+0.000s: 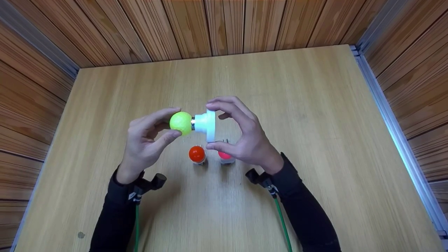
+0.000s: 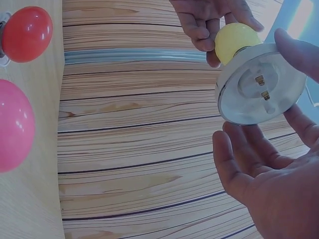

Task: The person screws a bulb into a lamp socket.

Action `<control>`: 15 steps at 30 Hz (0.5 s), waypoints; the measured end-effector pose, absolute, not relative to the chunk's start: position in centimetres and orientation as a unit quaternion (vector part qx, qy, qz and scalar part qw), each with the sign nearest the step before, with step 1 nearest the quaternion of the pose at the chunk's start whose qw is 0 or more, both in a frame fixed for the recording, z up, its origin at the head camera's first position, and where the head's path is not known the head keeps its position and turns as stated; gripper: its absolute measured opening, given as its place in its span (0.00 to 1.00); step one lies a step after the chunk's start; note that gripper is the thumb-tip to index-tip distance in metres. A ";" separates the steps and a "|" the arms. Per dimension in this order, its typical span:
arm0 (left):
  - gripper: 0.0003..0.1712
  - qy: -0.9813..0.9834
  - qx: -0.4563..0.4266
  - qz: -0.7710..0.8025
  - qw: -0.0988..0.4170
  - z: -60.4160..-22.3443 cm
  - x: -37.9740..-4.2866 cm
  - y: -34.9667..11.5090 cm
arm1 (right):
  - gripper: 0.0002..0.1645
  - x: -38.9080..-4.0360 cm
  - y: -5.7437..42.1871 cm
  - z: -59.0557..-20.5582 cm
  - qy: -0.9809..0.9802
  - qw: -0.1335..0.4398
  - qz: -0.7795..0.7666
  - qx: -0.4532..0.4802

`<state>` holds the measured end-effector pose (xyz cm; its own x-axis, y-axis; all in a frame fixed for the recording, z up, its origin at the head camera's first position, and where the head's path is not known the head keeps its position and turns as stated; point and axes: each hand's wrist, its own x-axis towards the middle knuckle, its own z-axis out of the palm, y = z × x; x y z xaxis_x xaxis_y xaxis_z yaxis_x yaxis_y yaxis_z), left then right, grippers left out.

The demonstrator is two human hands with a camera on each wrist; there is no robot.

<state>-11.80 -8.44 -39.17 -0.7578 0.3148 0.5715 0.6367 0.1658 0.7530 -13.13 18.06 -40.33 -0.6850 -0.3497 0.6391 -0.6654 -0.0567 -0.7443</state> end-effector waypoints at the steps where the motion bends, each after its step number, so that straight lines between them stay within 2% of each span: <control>1: 0.27 -0.751 -0.317 -0.561 0.143 -39.2 -11.8 -8.5 | 0.45 -13.2 18.1 -40.3 -0.675 0.127 0.622 0.376; 15: 0.27 -0.742 -0.338 -0.558 0.157 -39.1 -11.9 -8.5 | 0.45 -13.3 18.2 -40.4 -0.675 0.117 0.627 0.372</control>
<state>-11.86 -8.49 -39.15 -0.7220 0.3268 0.6099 0.6767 0.1494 0.7209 -13.31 18.15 -40.44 -0.6962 -0.3549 0.6240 -0.6485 -0.0619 -0.7587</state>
